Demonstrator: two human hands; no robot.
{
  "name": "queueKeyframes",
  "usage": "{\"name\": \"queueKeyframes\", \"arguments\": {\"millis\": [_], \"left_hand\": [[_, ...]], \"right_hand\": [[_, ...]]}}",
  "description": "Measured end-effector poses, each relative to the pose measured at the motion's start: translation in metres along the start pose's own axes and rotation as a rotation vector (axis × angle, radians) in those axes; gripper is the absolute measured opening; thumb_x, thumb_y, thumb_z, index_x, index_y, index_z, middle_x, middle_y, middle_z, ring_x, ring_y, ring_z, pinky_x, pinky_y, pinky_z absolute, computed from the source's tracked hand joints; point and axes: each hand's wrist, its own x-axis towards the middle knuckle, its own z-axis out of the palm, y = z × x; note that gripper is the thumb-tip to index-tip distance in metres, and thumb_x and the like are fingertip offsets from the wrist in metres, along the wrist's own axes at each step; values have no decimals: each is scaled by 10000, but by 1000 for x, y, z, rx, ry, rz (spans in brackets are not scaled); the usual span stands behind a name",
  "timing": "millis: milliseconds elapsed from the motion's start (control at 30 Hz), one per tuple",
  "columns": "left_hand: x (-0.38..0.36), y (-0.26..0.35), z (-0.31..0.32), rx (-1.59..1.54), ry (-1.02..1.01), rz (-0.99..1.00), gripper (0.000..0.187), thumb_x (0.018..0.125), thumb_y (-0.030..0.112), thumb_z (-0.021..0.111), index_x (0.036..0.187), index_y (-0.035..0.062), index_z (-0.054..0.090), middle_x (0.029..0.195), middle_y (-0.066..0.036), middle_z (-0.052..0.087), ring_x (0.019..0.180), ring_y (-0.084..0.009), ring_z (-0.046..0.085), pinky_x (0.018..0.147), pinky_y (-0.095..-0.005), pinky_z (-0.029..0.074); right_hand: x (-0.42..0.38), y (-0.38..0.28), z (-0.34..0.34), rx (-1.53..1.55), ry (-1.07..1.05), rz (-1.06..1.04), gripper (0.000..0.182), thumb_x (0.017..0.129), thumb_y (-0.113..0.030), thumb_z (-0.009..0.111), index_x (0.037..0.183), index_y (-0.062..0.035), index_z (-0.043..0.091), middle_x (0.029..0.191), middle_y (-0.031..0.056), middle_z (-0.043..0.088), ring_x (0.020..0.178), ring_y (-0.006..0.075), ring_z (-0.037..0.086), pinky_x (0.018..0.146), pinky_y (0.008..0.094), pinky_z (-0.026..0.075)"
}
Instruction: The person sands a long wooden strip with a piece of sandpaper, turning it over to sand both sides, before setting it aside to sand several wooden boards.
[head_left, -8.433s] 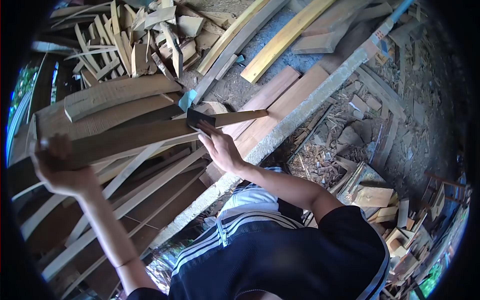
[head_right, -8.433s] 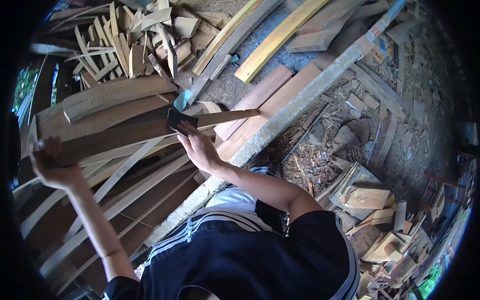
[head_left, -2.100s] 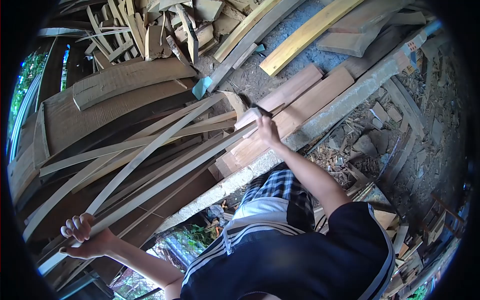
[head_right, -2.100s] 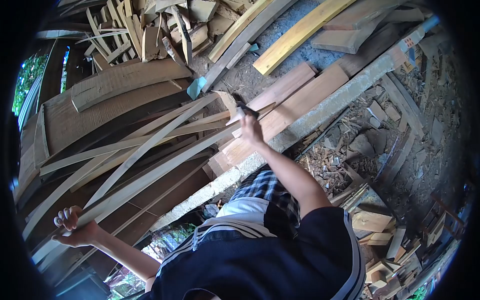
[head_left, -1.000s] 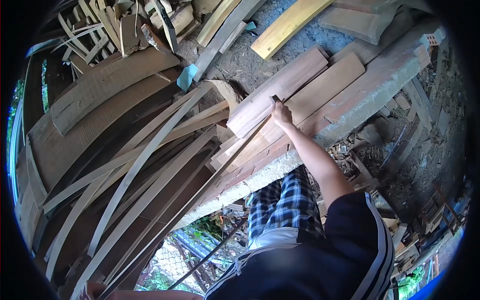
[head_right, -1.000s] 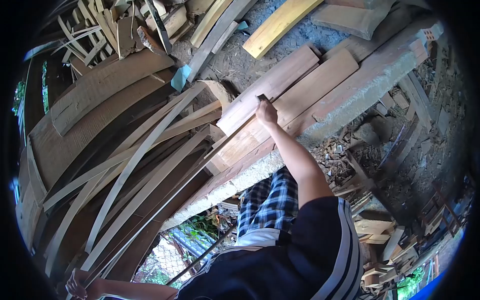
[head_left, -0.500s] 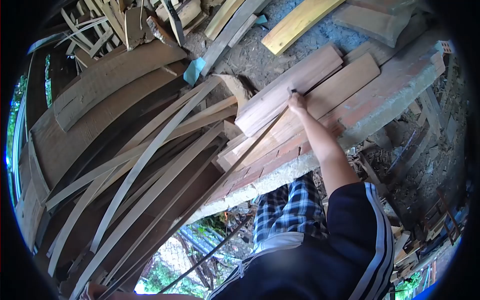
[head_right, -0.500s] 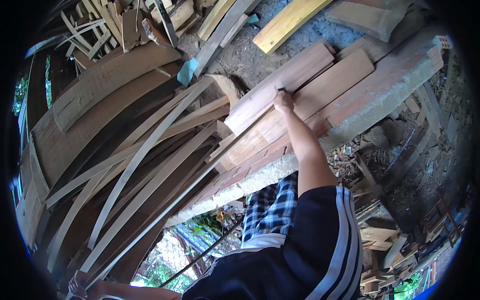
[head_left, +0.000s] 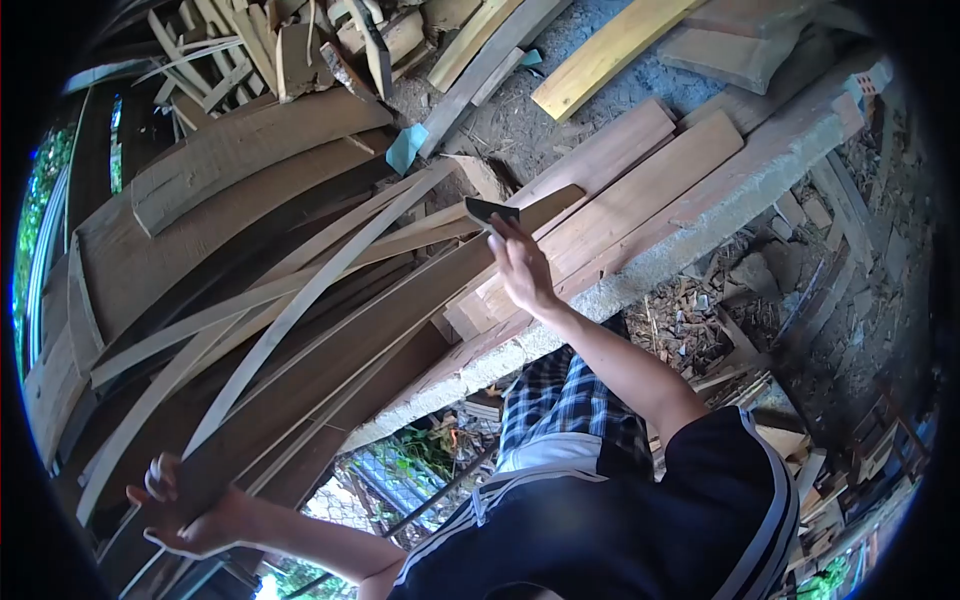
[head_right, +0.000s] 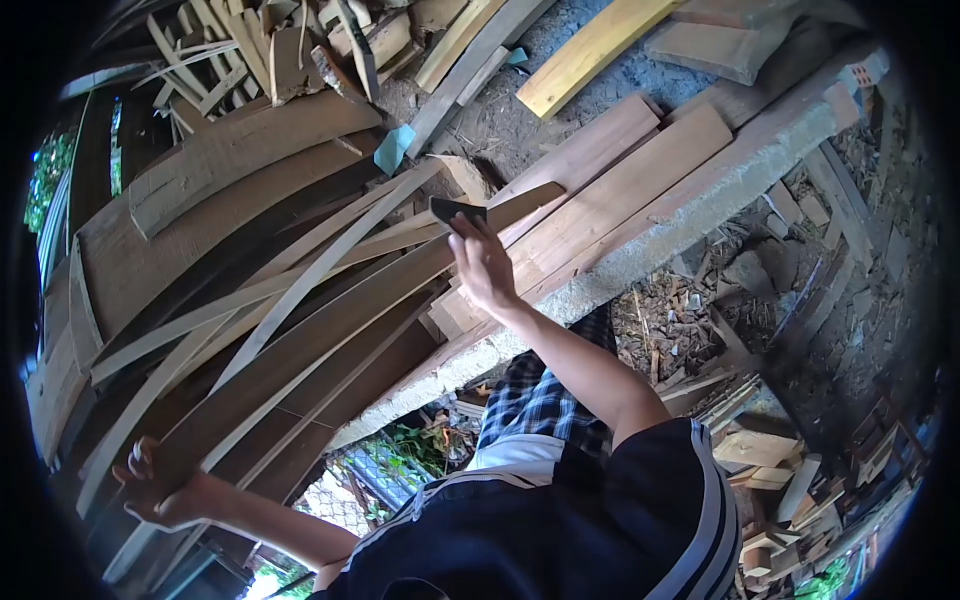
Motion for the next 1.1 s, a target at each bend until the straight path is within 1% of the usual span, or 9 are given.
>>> {"name": "queueKeyframes", "arguments": {"millis": [133,200,267,300,433,667,867,1067,1100], "left_hand": [[-70,-86,74,419,259,42,348,910,355,435,1026,40,528,642,-15,359,587,-137,371,553,-252,345],[-80,-102,66,145,158,-106,297,914,361,425,976,93,538,588,16,332,514,-101,319,488,-234,309],[-73,-106,74,156,163,-101,274,914,353,420,940,106,535,582,20,328,502,-86,295,478,-226,293],[-74,-106,79,173,185,-104,255,915,344,415,903,118,533,576,25,324,490,-70,271,468,-218,277],[-70,-108,94,178,162,-104,219,906,301,414,874,120,534,575,30,345,470,-69,271,459,-221,275],[-66,-109,116,195,152,-76,233,905,280,388,866,99,530,598,14,379,477,-76,291,465,-226,295],[-55,-115,109,277,126,-90,243,882,288,392,869,70,500,611,-18,390,517,-115,348,478,-240,361],[-54,-121,131,485,372,-59,251,890,278,364,865,61,486,625,-29,388,548,-140,384,517,-254,400],[-53,-118,126,470,321,-76,248,891,276,364,857,62,483,618,-23,372,537,-136,366,511,-252,380]], "right_hand": [[31,37,-10,-26,-421,587,391,978,-292,408,1068,41,592,948,235,635,791,339,628,694,435,482],[38,35,8,13,224,-124,413,986,-310,384,1064,37,594,832,189,649,627,322,614,587,427,473],[35,-42,-52,88,-689,649,416,985,-278,384,1220,36,523,1115,213,604,1007,302,604,867,379,465],[2,-34,-28,343,-185,240,384,979,-252,403,1239,7,518,1226,194,554,1150,298,528,967,380,419],[-1,-51,-44,266,-185,-135,364,977,-243,401,1216,-2,533,1291,168,514,1210,311,487,1019,368,396],[29,-1,-53,214,-323,275,344,999,-252,360,1192,-30,539,555,34,502,431,125,454,349,277,331],[17,-108,-81,422,-278,-281,337,875,-87,568,1192,21,533,1239,185,527,1191,325,491,1037,382,398],[47,55,-30,58,-592,444,298,986,-219,389,1147,-14,534,839,159,621,621,168,608,459,324,477],[48,65,-30,317,-180,201,315,988,-247,389,1099,-5,558,808,173,629,640,192,627,518,347,486]]}}
